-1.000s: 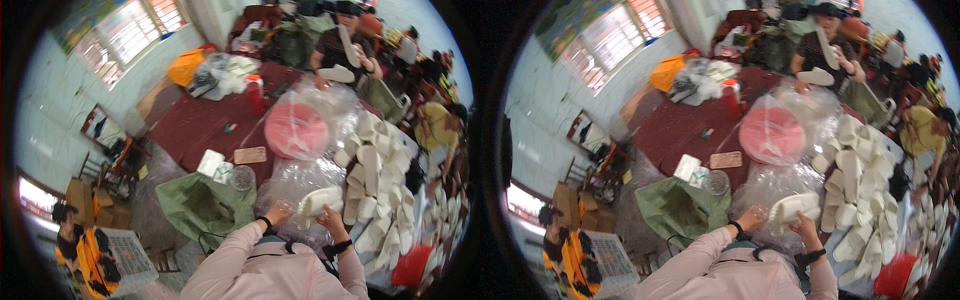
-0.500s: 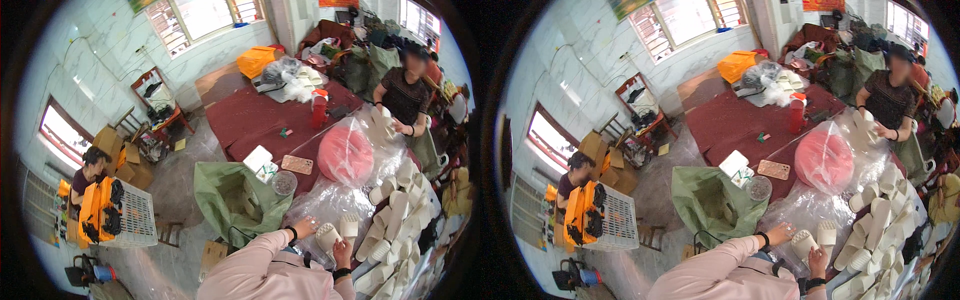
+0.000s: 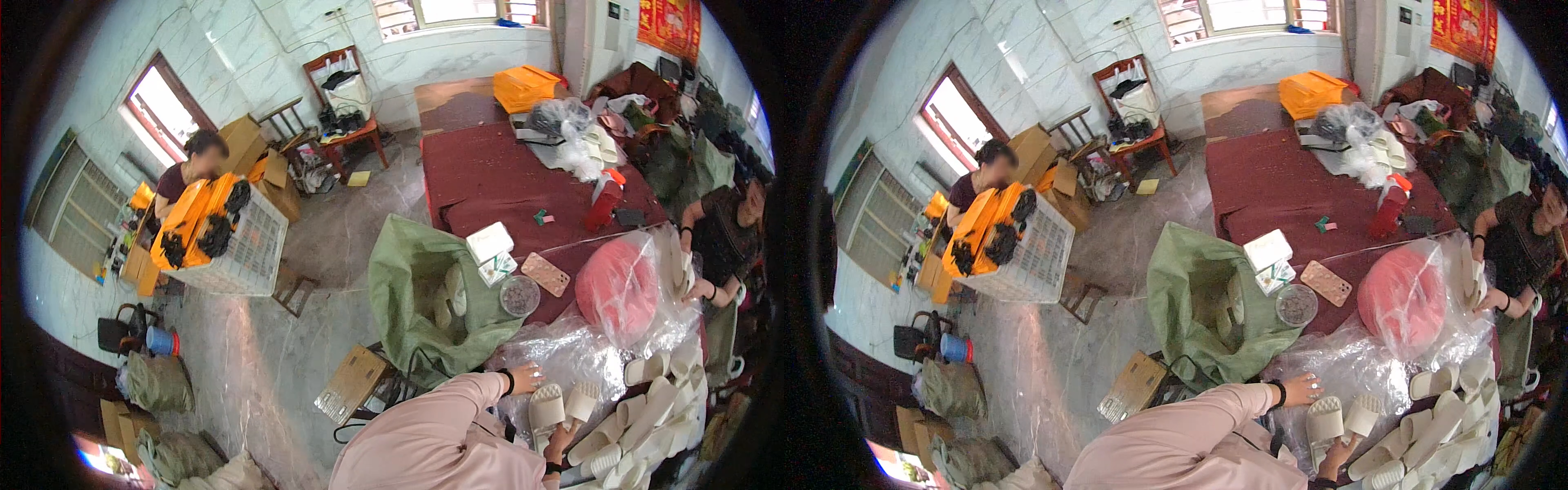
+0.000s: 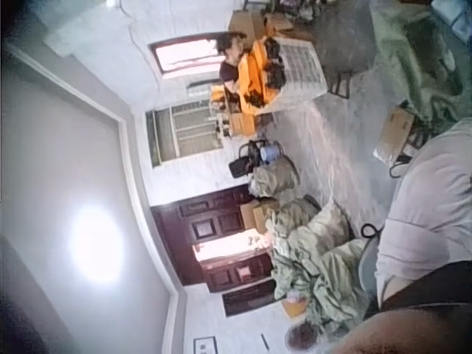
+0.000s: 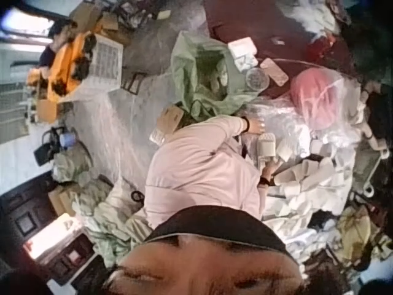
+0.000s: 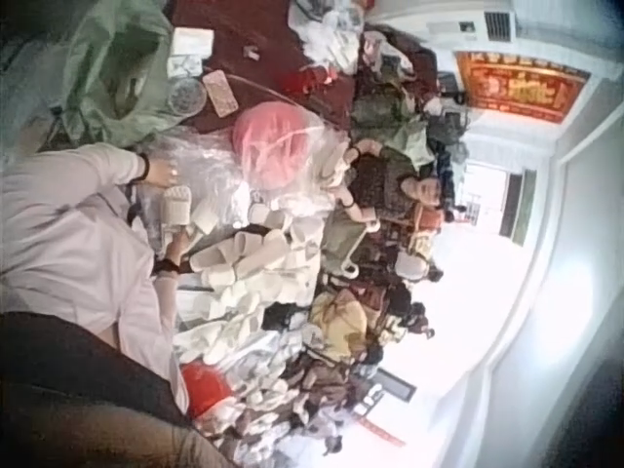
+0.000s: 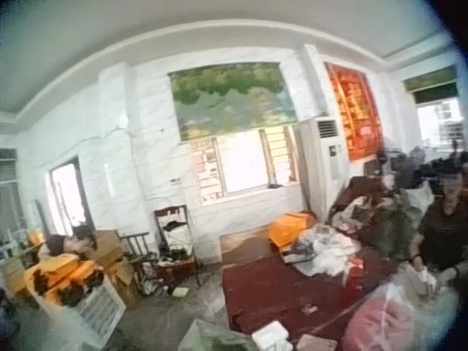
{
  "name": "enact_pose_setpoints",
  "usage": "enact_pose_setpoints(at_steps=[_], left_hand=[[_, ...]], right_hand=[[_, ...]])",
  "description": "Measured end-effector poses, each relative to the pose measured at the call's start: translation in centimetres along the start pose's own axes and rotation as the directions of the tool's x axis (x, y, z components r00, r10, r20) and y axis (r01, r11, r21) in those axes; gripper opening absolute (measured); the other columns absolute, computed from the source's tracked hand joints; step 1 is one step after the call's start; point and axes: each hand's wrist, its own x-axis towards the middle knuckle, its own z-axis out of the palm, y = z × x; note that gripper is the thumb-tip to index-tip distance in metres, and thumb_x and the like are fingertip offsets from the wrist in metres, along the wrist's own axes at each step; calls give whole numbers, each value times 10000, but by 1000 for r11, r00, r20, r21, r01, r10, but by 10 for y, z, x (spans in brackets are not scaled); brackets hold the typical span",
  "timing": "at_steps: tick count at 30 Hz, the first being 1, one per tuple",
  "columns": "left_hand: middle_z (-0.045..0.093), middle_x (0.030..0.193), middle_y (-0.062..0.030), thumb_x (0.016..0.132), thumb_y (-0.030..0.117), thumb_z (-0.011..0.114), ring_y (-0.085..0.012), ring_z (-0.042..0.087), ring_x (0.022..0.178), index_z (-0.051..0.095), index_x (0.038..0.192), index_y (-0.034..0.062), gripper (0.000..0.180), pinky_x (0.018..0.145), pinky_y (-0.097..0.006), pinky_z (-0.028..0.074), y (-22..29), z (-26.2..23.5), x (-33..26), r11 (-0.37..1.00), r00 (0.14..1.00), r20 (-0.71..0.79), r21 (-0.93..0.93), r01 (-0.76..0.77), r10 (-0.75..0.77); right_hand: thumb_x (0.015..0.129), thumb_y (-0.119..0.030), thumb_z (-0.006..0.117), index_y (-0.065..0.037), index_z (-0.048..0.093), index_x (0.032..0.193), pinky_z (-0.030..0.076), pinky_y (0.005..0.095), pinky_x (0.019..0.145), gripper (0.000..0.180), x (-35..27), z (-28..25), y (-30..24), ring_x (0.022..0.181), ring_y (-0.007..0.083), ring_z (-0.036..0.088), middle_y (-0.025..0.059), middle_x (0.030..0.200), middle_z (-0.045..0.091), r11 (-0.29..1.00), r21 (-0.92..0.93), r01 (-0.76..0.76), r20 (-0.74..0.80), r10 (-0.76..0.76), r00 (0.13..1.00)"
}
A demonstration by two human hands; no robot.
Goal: Sort and pack white foam sandals into plastic bags at a manufacturing table.
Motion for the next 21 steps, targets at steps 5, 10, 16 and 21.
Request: enact_pose_setpoints(at_steps=[5,10,16,21], left_hand=[[245,1435,-12,887,354,374,-280,172,1331,494,1224,285,365,1064,-494,121,9,-11,1,1000,999,33,15,13,-13],[268,1425,-15,878,348,401,-277,171,1330,518,1203,276,352,1059,-506,116,7,3,8,1000,1000,-4,-11,28,-28],[276,1421,-2,875,364,398,-274,173,1330,531,1186,277,349,1058,-496,128,5,17,15,996,999,-18,84,31,-30],[264,1426,-9,863,370,411,-285,167,1330,557,1150,267,338,1059,-508,116,4,30,15,1000,995,-99,5,24,-24]], right_hand=[[817,-54,531,-22,406,1282,405,282,610,483,43,-1,23,668,164,457,46,738,526,844,-214,492,-45,-511,858],[772,-40,526,27,560,1009,394,272,603,248,61,1,20,680,146,448,40,760,520,688,-486,538,41,-597,801],[776,-42,495,4,519,761,333,243,524,54,63,4,13,636,95,394,5,689,440,844,-342,414,115,-399,910],[740,0,493,59,548,884,396,292,723,165,53,3,4,803,181,477,90,862,512,835,-351,423,136,-402,906]])
